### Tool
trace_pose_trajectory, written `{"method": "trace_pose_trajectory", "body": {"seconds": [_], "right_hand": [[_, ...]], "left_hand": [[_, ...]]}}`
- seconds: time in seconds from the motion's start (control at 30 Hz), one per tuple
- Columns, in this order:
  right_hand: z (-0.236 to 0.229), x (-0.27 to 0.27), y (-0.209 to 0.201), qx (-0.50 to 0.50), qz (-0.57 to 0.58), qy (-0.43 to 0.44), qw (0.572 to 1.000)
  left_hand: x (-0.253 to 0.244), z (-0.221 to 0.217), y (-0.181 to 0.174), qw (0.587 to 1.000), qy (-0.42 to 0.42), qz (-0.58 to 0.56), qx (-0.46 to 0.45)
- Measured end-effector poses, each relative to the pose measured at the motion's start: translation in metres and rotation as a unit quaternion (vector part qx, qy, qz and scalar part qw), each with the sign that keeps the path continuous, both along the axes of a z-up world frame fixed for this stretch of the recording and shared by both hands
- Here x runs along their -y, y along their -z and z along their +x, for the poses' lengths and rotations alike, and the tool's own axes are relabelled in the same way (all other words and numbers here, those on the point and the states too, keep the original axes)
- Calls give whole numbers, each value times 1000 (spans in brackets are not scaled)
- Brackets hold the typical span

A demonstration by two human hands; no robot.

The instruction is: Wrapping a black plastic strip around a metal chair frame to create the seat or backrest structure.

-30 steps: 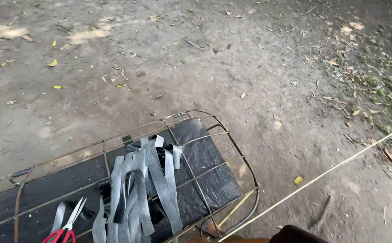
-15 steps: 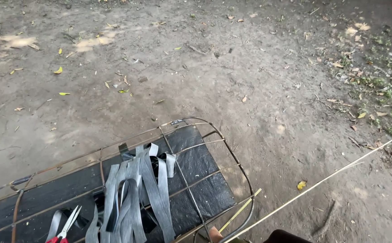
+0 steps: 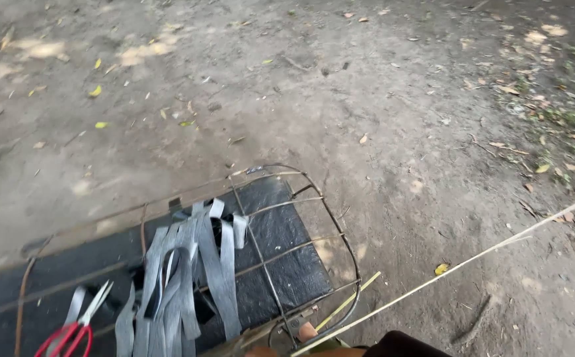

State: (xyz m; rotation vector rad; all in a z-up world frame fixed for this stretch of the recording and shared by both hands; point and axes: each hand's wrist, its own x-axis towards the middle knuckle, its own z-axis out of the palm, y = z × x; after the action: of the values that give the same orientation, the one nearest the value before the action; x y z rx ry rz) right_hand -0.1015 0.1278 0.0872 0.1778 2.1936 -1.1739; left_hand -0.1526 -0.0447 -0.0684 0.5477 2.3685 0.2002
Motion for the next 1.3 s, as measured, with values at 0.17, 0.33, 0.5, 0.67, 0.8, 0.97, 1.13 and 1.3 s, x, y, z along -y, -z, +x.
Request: {"method": "trace_pose_trajectory", "body": {"seconds": [0.17, 0.33, 0.5, 0.67, 0.8, 0.97, 1.13, 1.3], "right_hand": [[12, -7, 38, 16, -3, -146, 989], [6, -1, 107, 24, -118, -120, 986], [8, -1, 70, 24, -154, -126, 980], [3, -8, 54, 3, -122, -164, 979], [2, -19, 61, -13, -177, -175, 969], [1, -14, 63, 35, -148, -134, 979], [-10, 5, 50, 176, -89, -94, 976], [-9, -8, 98, 210, -213, -35, 954]], "left_hand": [[24, 64, 15, 992, -122, -19, 26], [16, 80, 40, 991, -118, -40, -48], [-14, 114, -27, 514, -726, 421, 177], [-32, 115, -146, 508, -735, 428, 137], [-49, 133, -171, 634, -723, 270, 44], [-66, 181, -196, 689, -687, 231, 24], [-66, 222, -151, 690, -699, 184, 42], [-51, 187, -24, 675, -685, 245, 125]]}}
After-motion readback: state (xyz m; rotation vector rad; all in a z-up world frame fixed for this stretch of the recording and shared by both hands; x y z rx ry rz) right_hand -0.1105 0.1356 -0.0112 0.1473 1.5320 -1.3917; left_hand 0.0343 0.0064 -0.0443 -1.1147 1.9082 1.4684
